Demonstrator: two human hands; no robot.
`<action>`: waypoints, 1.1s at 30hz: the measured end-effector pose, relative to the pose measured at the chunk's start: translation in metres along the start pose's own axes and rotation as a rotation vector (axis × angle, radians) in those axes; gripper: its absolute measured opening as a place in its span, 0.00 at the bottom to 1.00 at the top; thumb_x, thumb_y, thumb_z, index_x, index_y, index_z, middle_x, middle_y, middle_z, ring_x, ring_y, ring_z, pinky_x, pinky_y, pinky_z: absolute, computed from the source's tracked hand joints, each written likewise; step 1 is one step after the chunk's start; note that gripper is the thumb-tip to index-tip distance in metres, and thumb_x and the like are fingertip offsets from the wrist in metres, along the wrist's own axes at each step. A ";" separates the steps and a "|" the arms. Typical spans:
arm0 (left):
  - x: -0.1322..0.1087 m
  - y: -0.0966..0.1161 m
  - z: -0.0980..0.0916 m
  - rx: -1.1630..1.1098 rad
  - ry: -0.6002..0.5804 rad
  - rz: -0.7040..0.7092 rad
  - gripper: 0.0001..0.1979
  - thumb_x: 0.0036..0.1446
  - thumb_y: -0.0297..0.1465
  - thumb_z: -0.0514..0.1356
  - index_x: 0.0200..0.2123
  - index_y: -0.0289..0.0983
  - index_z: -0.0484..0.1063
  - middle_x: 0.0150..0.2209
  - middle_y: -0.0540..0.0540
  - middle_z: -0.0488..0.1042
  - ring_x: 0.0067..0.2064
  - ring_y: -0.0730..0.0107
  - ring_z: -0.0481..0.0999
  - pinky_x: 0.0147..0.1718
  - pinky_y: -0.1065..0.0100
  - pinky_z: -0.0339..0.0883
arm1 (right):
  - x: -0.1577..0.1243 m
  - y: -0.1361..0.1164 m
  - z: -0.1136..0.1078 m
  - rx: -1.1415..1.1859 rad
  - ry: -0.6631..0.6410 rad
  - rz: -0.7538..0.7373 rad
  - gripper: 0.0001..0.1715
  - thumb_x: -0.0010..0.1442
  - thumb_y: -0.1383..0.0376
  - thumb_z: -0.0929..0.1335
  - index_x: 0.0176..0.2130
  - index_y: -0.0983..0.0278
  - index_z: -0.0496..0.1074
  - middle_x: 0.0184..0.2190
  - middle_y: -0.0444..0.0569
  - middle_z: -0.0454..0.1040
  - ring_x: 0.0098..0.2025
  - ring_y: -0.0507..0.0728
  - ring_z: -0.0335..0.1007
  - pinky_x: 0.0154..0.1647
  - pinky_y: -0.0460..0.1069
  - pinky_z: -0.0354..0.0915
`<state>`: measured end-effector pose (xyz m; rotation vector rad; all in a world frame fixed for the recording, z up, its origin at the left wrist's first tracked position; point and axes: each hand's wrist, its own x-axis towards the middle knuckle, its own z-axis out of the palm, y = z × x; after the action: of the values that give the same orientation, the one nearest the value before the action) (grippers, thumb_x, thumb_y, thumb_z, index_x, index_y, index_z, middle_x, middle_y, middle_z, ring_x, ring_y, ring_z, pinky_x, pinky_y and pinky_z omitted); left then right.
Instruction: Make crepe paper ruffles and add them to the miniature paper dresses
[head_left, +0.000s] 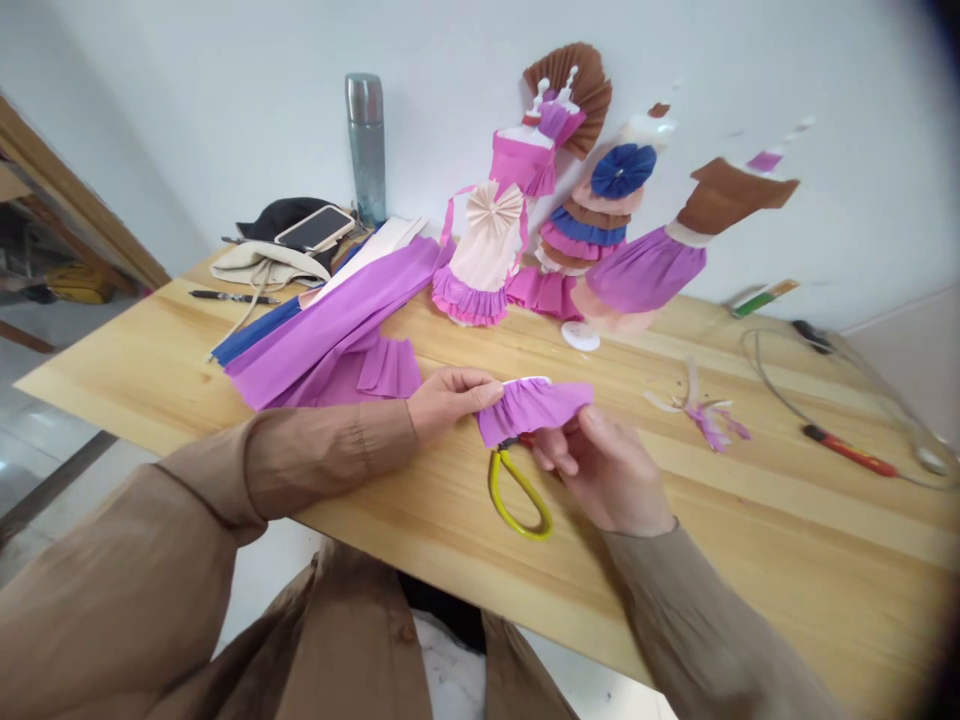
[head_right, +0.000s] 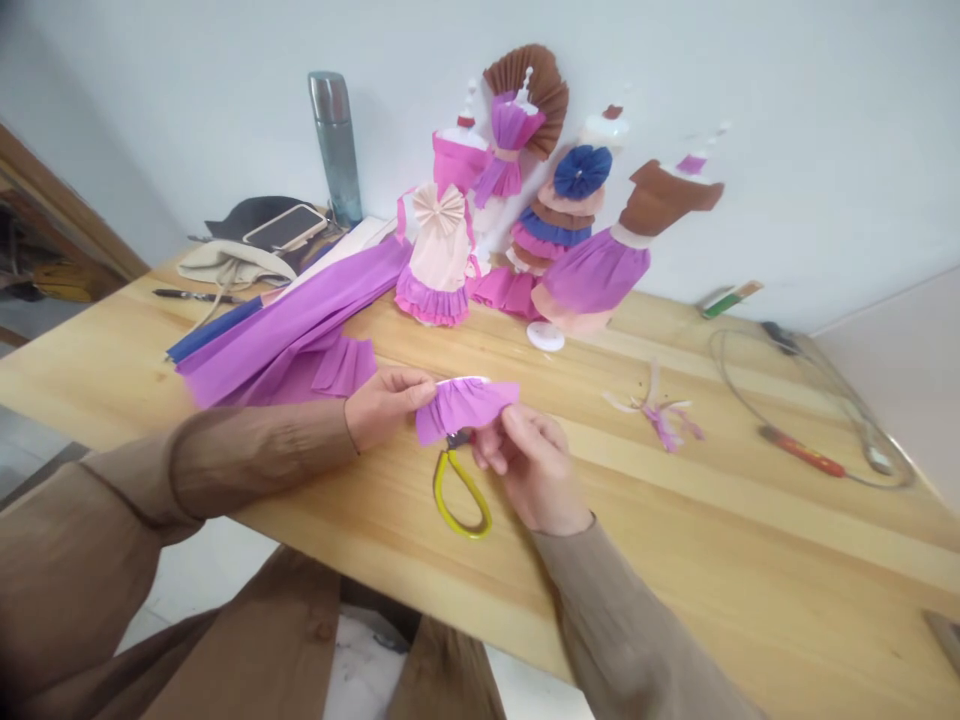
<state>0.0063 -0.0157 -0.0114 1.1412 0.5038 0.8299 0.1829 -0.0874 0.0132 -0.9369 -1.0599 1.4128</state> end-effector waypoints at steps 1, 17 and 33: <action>0.001 -0.002 0.000 -0.010 0.012 0.001 0.24 0.49 0.50 0.68 0.25 0.32 0.74 0.24 0.49 0.75 0.28 0.76 0.73 0.34 0.70 0.67 | 0.000 0.000 -0.001 -0.019 0.011 0.008 0.24 0.56 0.47 0.71 0.22 0.63 0.72 0.14 0.41 0.63 0.18 0.50 0.55 0.23 0.49 0.57; -0.003 0.001 0.004 0.279 -0.238 -0.092 0.21 0.45 0.45 0.72 0.27 0.32 0.76 0.24 0.50 0.74 0.27 0.76 0.70 0.30 0.72 0.65 | 0.010 0.006 -0.012 0.352 0.125 0.374 0.14 0.45 0.59 0.76 0.25 0.60 0.69 0.15 0.39 0.60 0.19 0.51 0.58 0.24 0.49 0.64; -0.005 0.011 0.009 -0.304 0.004 -0.069 0.22 0.36 0.44 0.75 0.21 0.31 0.74 0.24 0.48 0.73 0.29 0.73 0.73 0.37 0.66 0.67 | 0.000 -0.005 -0.018 -0.781 -0.079 -0.061 0.14 0.58 0.54 0.70 0.34 0.63 0.76 0.25 0.48 0.73 0.25 0.55 0.66 0.26 0.50 0.65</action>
<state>0.0061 -0.0226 0.0020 0.8384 0.4019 0.8171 0.2014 -0.0851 0.0128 -1.3830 -1.7369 0.9805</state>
